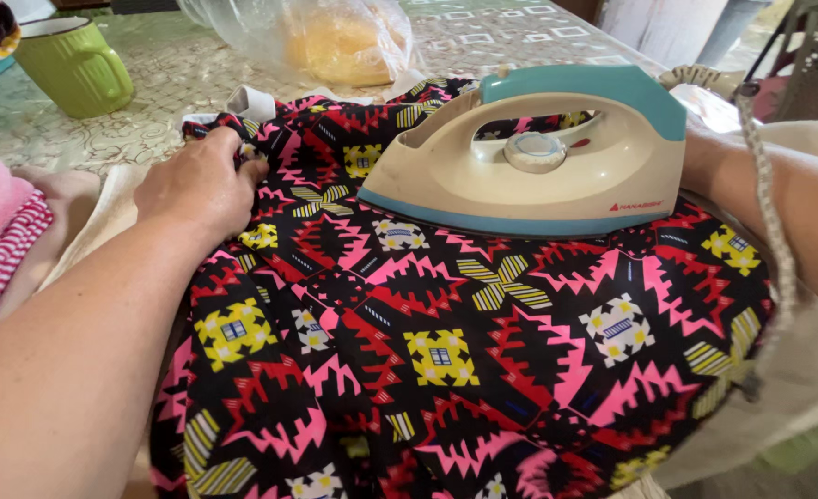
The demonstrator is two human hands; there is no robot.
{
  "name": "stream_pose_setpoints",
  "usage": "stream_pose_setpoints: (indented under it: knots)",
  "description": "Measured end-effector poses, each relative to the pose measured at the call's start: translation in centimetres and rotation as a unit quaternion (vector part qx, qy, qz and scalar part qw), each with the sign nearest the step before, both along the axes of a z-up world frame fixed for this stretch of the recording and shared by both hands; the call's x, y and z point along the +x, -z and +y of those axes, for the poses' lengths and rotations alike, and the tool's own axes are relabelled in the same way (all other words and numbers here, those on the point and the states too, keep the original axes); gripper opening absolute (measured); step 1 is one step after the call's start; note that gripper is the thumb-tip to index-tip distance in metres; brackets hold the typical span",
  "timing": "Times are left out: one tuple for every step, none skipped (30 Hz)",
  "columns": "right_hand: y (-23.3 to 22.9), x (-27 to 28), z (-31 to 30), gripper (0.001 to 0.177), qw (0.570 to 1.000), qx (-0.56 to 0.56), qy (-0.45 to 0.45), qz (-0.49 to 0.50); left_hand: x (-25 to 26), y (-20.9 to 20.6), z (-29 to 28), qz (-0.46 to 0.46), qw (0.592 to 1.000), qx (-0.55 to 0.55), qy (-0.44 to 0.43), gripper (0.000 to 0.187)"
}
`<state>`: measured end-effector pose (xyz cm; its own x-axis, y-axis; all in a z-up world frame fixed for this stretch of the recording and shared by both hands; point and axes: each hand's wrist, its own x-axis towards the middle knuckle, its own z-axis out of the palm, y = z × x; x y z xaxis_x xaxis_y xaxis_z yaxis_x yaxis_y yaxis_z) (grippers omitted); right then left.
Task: The person irons a patterned short-sleeved shirt on a table covered with a cloth. They repeatedly smooth the fabric with their hands, reposition the shirt, and use a steam iron to press different sections including the collar, sleeves, and body. The shirt is flipped and adjusted multiple times during the process.
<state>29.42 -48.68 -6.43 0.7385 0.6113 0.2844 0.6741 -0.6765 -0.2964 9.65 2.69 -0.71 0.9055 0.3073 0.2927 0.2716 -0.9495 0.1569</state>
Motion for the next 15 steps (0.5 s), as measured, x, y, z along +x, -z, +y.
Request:
stream_pose_setpoints:
  knots:
    - [-0.2, 0.7, 0.2, 0.034, 1.0, -0.003, 0.0, -0.001, 0.6, 0.0, 0.2, -0.002, 1.0, 0.0, 0.002, 0.043]
    - [-0.4, 1.4, 0.2, 0.035, 1.0, -0.006, 0.001, -0.003, 1.1, 0.1, 0.3, -0.003, 1.0, -0.003, -0.001, 0.043]
    - [-0.4, 1.9, 0.4, 0.035, 1.0, -0.007, 0.001, -0.004, 1.6, 0.1, 0.5, -0.003, 1.0, -0.005, -0.004, 0.043]
    - [-0.4, 2.4, 0.4, 0.036, 1.0, -0.008, 0.0, -0.005, 1.9, 0.1, 0.6, -0.003, 1.0, -0.007, -0.008, 0.043]
    - [-0.3, 2.9, 0.6, 0.036, 1.0, -0.01, -0.001, -0.005, 2.3, 0.1, 0.7, -0.007, 1.0, -0.006, -0.006, 0.043]
    - [-0.3, 3.3, 0.7, 0.036, 1.0, -0.012, -0.002, -0.004, 2.6, 0.1, 0.7, -0.011, 1.0, -0.005, -0.004, 0.043]
    - [-0.2, 3.5, 0.8, 0.037, 1.0, -0.012, -0.002, -0.003, 2.7, 0.2, 0.8, -0.015, 1.0, -0.003, -0.003, 0.043]
    - [-0.2, 3.8, 1.1, 0.037, 1.0, -0.013, -0.005, -0.004, 2.7, 0.3, 0.9, -0.013, 1.0, -0.007, -0.006, 0.043]
    - [-0.3, 4.0, 1.3, 0.037, 1.0, -0.013, -0.007, -0.006, 2.8, 0.2, 0.9, -0.012, 1.0, -0.009, -0.008, 0.043]
    - [-0.4, 4.2, 1.5, 0.038, 1.0, -0.013, -0.009, -0.008, 2.7, 0.1, 0.8, -0.011, 1.0, -0.012, -0.011, 0.043]
    - [-0.6, 4.1, 1.6, 0.038, 1.0, -0.015, -0.007, -0.011, 2.7, 0.0, 0.7, -0.011, 1.0, -0.015, -0.014, 0.043]
    - [-0.7, 3.9, 1.6, 0.038, 1.0, -0.017, -0.006, -0.015, 2.7, -0.1, 0.6, -0.011, 1.0, -0.019, -0.016, 0.042]
    - [-0.7, 3.5, 1.7, 0.039, 1.0, -0.016, -0.004, -0.018, 2.6, -0.1, 0.5, -0.009, 1.0, -0.021, -0.019, 0.042]
    - [-0.7, 3.1, 1.8, 0.039, 1.0, -0.016, -0.003, -0.021, 2.5, -0.1, 0.5, -0.009, 1.0, -0.022, -0.019, 0.043]
    - [-0.9, 2.5, 1.9, 0.04, 1.0, -0.017, -0.002, -0.026, 2.5, -0.1, 0.6, -0.01, 0.999, -0.024, -0.018, 0.043]
